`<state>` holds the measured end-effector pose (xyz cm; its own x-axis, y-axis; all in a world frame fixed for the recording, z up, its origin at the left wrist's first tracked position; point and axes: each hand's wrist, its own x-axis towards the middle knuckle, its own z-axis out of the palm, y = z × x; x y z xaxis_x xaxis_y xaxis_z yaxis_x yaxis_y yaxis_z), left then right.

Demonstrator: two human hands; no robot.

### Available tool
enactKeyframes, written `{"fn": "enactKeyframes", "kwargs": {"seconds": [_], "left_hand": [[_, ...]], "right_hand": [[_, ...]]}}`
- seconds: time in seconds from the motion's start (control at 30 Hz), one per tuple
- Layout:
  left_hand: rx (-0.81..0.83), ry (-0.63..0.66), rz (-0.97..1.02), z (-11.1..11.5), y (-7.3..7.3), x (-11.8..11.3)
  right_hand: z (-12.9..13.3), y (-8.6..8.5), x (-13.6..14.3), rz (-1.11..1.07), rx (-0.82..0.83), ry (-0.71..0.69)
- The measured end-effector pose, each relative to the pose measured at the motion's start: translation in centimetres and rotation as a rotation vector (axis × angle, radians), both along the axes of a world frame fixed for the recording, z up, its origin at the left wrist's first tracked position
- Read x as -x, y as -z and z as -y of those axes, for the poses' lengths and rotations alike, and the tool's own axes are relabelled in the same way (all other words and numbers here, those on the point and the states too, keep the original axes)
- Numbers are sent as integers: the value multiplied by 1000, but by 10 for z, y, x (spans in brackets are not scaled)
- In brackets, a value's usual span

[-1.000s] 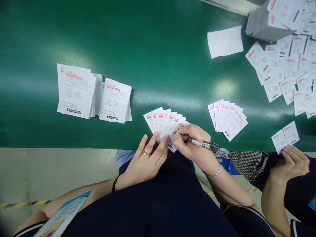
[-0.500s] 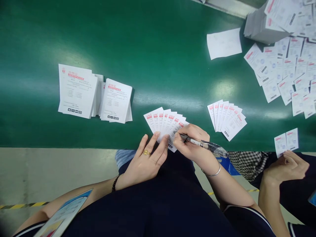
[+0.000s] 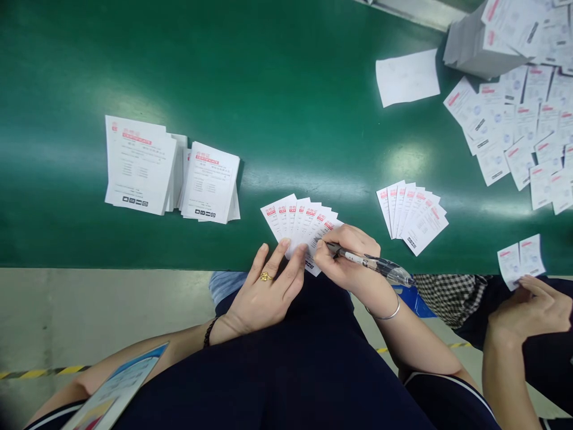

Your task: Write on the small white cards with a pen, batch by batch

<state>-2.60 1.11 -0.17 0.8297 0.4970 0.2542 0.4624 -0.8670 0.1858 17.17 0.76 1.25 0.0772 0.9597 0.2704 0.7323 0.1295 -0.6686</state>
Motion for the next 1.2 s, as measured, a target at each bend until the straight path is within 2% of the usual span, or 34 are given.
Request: {"fn": "enactKeyframes", "kwargs": {"seconds": [0.6, 0.77, 0.9, 0.97, 1.07, 1.2], "left_hand": [[-18, -1, -28, -1, -1, 0], [-4, 3, -8, 0, 0, 0], [-2, -1, -2, 0, 1, 1], [5, 1, -15, 0, 0, 2], [25, 12, -46, 0, -2, 2], [28, 1, -71, 2, -3, 1]], "right_hand": [[2, 0, 1, -24, 33, 34], [3, 2, -2, -239, 54, 67], [6, 1, -5, -452, 52, 148], [3, -2, -6, -493, 47, 149], [-9, -8, -10, -323, 24, 77], [-34, -11, -14, -6, 63, -191]]}}
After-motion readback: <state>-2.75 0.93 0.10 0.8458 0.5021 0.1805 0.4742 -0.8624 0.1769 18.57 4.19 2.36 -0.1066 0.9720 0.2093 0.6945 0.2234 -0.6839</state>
